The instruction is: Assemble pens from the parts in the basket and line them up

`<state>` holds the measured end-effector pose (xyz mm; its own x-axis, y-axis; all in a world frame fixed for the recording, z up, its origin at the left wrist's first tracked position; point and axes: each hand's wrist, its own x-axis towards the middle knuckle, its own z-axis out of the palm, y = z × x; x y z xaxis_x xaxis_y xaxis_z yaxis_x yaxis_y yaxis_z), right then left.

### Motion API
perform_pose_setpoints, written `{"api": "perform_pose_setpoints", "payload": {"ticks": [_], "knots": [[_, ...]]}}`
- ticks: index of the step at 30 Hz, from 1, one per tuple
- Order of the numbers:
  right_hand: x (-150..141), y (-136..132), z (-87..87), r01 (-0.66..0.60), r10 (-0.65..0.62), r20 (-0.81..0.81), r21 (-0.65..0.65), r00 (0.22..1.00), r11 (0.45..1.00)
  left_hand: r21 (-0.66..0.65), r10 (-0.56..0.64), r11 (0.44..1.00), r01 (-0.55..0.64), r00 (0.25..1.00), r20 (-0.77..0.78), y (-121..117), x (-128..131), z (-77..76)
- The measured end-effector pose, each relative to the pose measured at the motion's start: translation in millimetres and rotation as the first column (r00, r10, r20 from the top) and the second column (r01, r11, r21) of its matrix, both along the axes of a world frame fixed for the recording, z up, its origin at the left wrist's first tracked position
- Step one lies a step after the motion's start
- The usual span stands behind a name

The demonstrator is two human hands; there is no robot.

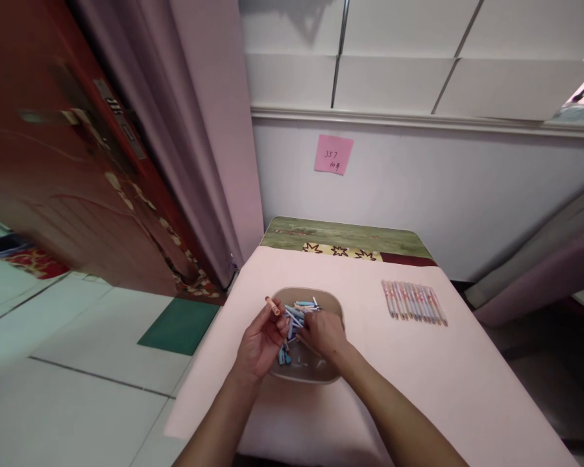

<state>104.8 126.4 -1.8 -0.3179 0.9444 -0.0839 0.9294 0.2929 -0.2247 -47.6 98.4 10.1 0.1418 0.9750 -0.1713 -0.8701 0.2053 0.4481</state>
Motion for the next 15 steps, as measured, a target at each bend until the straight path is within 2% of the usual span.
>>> {"api": "perform_pose_setpoints", "payload": {"ticks": [4, 7, 10, 12, 15], "knots": [[6.1, -11.1, 8.5, 0.058, -0.056, -0.044, 0.044, 0.997, 0.997, -0.102, 0.05, 0.993, -0.055, 0.998, -0.049, -11.3, -3.7, -1.3], [21.9, -31.4, 16.3, 0.101, -0.088, -0.275, 0.033, 0.957, 0.994, -0.207, 0.035, 0.977, -0.058, 0.993, -0.115, -20.4, -1.4, -5.5], [34.4, -51.8, 19.3, 0.02, -0.054, -0.473, -0.076, 0.879, 0.997, -0.25, -0.055, 0.968, 0.023, 0.991, -0.123, -26.1, 6.4, -8.0], [39.2, -58.3, 19.4, -0.021, -0.034, -0.518, -0.1, 0.855, 0.995, -0.252, -0.09, 0.966, 0.061, 0.99, -0.105, -27.2, 11.1, -8.1], [44.1, -50.8, 19.1, -0.04, 0.001, -0.518, -0.064, 0.855, 0.997, -0.236, -0.053, 0.971, 0.03, 0.994, -0.094, -25.5, 10.7, -5.1]]}}
